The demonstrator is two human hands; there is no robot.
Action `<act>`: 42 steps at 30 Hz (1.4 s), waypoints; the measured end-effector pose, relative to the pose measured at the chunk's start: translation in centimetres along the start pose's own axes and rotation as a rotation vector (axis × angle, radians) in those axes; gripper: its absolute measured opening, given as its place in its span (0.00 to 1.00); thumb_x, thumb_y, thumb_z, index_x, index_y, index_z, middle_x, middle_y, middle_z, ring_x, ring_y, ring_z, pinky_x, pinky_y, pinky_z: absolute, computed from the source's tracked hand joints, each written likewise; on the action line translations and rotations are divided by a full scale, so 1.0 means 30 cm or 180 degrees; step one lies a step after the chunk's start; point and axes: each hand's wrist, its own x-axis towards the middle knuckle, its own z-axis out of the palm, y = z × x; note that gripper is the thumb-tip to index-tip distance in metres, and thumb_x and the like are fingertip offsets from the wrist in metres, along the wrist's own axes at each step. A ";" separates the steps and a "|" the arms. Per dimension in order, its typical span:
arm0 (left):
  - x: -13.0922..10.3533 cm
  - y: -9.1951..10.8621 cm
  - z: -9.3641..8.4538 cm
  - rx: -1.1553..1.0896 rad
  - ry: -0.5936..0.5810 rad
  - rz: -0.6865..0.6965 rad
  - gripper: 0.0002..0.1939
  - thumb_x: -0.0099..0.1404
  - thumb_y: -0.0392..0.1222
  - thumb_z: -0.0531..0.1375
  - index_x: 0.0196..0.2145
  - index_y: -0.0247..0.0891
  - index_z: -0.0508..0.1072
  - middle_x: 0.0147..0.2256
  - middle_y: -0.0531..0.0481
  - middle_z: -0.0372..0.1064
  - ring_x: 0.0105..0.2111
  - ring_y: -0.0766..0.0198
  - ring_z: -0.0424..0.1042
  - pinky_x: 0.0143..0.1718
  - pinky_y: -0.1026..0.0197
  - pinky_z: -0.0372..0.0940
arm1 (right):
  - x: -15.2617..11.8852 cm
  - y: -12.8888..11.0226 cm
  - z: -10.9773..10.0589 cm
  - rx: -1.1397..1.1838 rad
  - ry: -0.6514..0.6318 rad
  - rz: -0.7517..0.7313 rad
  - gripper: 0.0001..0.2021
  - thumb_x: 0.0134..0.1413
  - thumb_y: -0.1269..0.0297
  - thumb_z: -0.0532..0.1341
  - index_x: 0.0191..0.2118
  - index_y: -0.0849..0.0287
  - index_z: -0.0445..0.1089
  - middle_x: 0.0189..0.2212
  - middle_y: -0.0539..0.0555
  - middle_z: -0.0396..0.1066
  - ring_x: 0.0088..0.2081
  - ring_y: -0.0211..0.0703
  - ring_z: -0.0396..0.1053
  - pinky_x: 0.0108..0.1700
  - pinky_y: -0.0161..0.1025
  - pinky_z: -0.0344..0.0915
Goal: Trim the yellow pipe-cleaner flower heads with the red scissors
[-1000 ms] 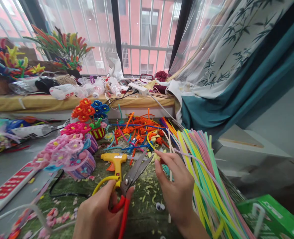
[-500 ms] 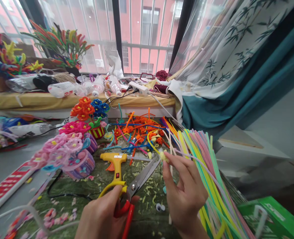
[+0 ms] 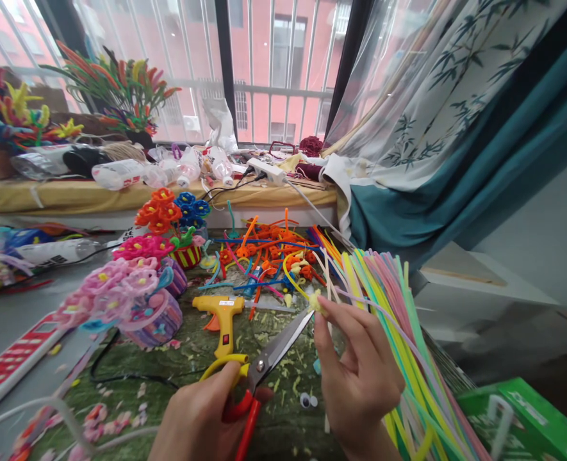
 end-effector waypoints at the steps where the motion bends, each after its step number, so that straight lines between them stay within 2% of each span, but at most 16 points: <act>1: 0.000 -0.003 0.001 -0.0013 -0.0002 0.0034 0.18 0.66 0.48 0.60 0.22 0.44 0.59 0.14 0.62 0.62 0.12 0.70 0.63 0.15 0.70 0.53 | -0.001 0.002 0.000 0.0014 0.0002 -0.0001 0.16 0.59 0.80 0.62 0.48 0.53 0.74 0.38 0.51 0.75 0.38 0.41 0.74 0.42 0.39 0.71; 10: 0.005 0.004 -0.002 -0.0209 -0.0351 -0.0194 0.16 0.67 0.47 0.58 0.23 0.44 0.61 0.16 0.61 0.66 0.15 0.70 0.66 0.18 0.71 0.57 | -0.020 0.012 0.003 0.0323 -0.0010 0.0385 0.15 0.59 0.79 0.62 0.46 0.54 0.75 0.38 0.52 0.76 0.39 0.42 0.75 0.39 0.40 0.75; 15: -0.004 -0.006 0.001 -0.0236 -0.0484 -0.0224 0.17 0.68 0.50 0.57 0.23 0.44 0.61 0.16 0.60 0.66 0.15 0.69 0.64 0.18 0.70 0.55 | -0.026 0.017 0.005 0.0307 -0.0020 0.0442 0.14 0.58 0.79 0.63 0.46 0.55 0.76 0.37 0.53 0.76 0.39 0.43 0.76 0.40 0.40 0.76; 19: -0.015 -0.017 0.011 -0.0184 -0.0487 -0.0224 0.17 0.68 0.48 0.57 0.23 0.44 0.61 0.15 0.61 0.64 0.15 0.70 0.61 0.18 0.70 0.54 | -0.031 0.020 0.008 0.0347 0.0044 0.0465 0.12 0.58 0.78 0.63 0.44 0.57 0.76 0.37 0.52 0.76 0.39 0.42 0.76 0.39 0.38 0.76; 25: -0.006 -0.022 0.025 -0.0407 -0.0591 -0.0355 0.17 0.66 0.49 0.59 0.22 0.42 0.63 0.16 0.61 0.61 0.16 0.71 0.55 0.19 0.70 0.52 | -0.030 0.008 0.011 0.0628 0.0049 0.0791 0.12 0.58 0.77 0.63 0.44 0.56 0.76 0.38 0.52 0.75 0.41 0.39 0.75 0.40 0.32 0.75; 27: 0.000 -0.012 0.022 -0.0638 -0.0572 -0.0551 0.19 0.63 0.50 0.61 0.20 0.41 0.61 0.16 0.62 0.56 0.17 0.72 0.51 0.19 0.70 0.49 | -0.031 0.010 0.013 0.0678 0.0050 0.0901 0.11 0.59 0.76 0.63 0.44 0.55 0.76 0.39 0.52 0.75 0.41 0.39 0.75 0.40 0.32 0.75; 30: 0.012 0.022 0.008 -0.1136 -0.0279 -0.1056 0.20 0.58 0.51 0.64 0.18 0.39 0.63 0.16 0.63 0.50 0.19 0.72 0.48 0.21 0.69 0.47 | -0.036 0.013 0.016 0.0764 -0.0065 0.1129 0.10 0.59 0.74 0.63 0.44 0.54 0.76 0.39 0.52 0.75 0.40 0.40 0.75 0.40 0.35 0.76; 33: 0.026 0.074 -0.014 -0.1851 -0.0074 -0.1738 0.19 0.58 0.55 0.63 0.19 0.39 0.67 0.16 0.61 0.53 0.18 0.72 0.52 0.20 0.69 0.48 | -0.041 0.004 0.021 0.0820 -0.0315 0.1251 0.09 0.59 0.72 0.62 0.43 0.55 0.76 0.37 0.53 0.75 0.37 0.41 0.75 0.39 0.38 0.77; 37: 0.044 0.129 -0.042 -0.2669 -0.0012 -0.2481 0.21 0.57 0.60 0.62 0.22 0.40 0.68 0.15 0.61 0.59 0.14 0.72 0.53 0.16 0.69 0.47 | -0.046 -0.035 0.029 0.0806 -0.0666 0.0946 0.09 0.58 0.74 0.62 0.42 0.57 0.76 0.35 0.53 0.76 0.33 0.40 0.75 0.35 0.36 0.76; 39: 0.051 0.136 -0.053 -0.2854 -0.0052 -0.2588 0.24 0.56 0.62 0.64 0.20 0.39 0.66 0.13 0.62 0.57 0.13 0.74 0.53 0.15 0.70 0.47 | -0.047 -0.056 0.031 0.0795 -0.0724 0.0721 0.09 0.57 0.76 0.62 0.41 0.59 0.76 0.33 0.53 0.76 0.32 0.39 0.75 0.34 0.34 0.76; 42: 0.056 0.126 -0.058 -0.3018 -0.0190 -0.2517 0.27 0.54 0.65 0.65 0.18 0.39 0.64 0.12 0.62 0.56 0.12 0.75 0.53 0.15 0.71 0.47 | -0.044 -0.076 0.034 0.0785 -0.0766 0.0558 0.08 0.56 0.77 0.62 0.40 0.61 0.76 0.32 0.53 0.75 0.32 0.39 0.75 0.34 0.34 0.75</act>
